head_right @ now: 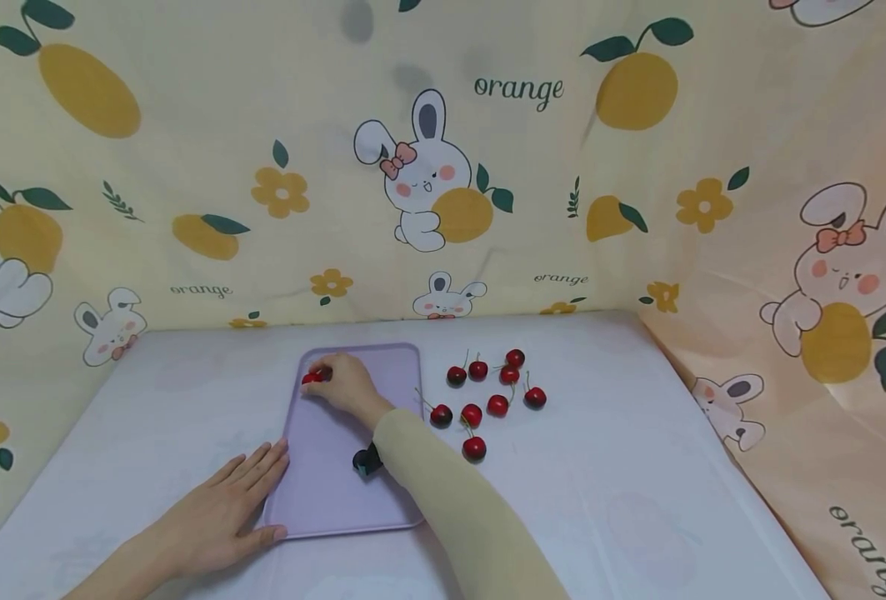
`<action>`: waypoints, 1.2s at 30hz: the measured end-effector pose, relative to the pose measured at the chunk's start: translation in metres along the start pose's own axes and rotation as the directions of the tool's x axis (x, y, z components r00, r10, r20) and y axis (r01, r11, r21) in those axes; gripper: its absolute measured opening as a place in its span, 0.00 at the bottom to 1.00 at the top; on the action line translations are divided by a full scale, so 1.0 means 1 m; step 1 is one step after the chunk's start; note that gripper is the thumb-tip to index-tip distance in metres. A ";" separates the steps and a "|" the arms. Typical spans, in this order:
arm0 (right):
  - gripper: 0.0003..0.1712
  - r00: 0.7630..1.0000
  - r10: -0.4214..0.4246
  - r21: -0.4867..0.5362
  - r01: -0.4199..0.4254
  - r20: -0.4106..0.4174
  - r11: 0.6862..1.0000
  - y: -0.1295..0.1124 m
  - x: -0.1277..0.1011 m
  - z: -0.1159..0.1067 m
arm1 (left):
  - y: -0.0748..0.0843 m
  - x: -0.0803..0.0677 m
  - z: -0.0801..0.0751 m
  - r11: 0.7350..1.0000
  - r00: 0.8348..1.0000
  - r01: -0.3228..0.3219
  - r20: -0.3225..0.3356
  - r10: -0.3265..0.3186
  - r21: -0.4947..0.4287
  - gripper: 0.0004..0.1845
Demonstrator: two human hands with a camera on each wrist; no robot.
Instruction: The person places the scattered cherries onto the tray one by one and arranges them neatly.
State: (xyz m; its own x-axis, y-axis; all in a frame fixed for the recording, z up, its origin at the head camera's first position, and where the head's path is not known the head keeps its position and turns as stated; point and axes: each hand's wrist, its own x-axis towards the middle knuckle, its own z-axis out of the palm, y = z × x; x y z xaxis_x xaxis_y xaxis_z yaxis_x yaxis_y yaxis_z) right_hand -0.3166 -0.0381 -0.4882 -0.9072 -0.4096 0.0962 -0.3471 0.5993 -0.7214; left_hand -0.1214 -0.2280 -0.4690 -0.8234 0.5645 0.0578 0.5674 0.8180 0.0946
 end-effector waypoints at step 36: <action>0.21 0.994 -0.107 0.011 0.107 0.010 0.994 -0.026 -0.040 -0.068 | 0.003 0.001 -0.002 0.999 1.000 0.020 0.025 -0.019 -0.026 0.49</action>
State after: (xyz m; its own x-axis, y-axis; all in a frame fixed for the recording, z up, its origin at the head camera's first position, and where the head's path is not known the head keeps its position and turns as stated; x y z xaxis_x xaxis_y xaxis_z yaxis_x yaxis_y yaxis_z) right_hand -0.2877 0.0091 -0.4265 -0.8626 -0.4778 0.1660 -0.4390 0.5443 -0.7148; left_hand -0.1202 -0.2251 -0.4669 -0.8337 0.5513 0.0315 0.5506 0.8259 0.1214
